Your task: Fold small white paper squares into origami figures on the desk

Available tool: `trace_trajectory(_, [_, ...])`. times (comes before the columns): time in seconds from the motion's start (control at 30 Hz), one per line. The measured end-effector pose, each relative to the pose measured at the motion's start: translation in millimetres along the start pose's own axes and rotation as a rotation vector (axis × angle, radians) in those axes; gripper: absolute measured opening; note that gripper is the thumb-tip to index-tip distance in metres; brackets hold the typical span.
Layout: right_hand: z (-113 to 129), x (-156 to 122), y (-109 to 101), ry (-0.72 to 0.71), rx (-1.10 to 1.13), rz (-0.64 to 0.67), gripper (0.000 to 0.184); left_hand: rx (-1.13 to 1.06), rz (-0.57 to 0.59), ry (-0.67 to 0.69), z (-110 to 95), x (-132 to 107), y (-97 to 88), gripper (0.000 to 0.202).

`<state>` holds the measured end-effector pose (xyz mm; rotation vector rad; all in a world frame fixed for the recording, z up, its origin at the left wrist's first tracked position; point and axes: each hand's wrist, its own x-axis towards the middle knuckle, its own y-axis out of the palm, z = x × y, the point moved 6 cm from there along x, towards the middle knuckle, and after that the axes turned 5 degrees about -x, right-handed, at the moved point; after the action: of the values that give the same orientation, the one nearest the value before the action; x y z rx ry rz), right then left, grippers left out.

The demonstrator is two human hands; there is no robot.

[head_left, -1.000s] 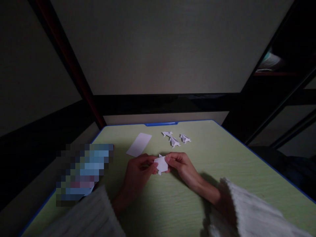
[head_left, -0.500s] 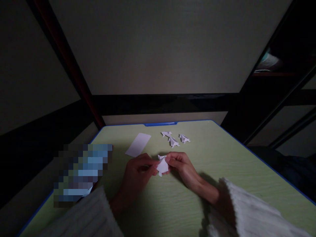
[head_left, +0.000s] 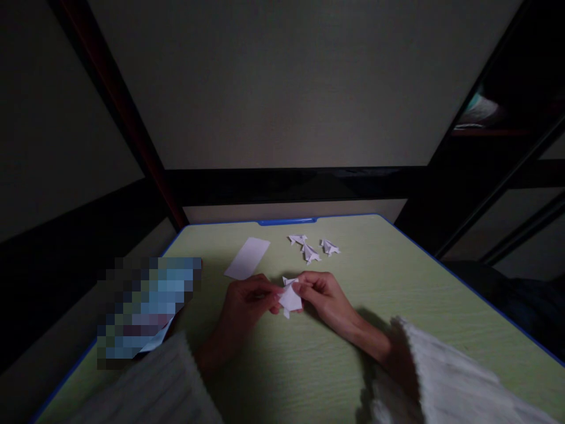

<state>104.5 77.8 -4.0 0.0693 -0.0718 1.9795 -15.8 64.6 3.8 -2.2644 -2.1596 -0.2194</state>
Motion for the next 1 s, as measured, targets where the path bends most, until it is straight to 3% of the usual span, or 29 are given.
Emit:
trace_trajectory(0.3, [1,-1,-1,-0.065,-0.074,-0.006,0.025,-0.074,0.045,0.008,10,0,-2.6,0.007])
trace_trajectory(0.63, [-4,1,2,-0.022,0.015,0.016,0.023,-0.145,0.05,-0.029,16,1,-2.3,0.008])
trace_trajectory(1.0, [-1,-1,4,-0.029,0.057,0.041,0.027,-0.128,0.064,0.018,9,1,1.0,0.012])
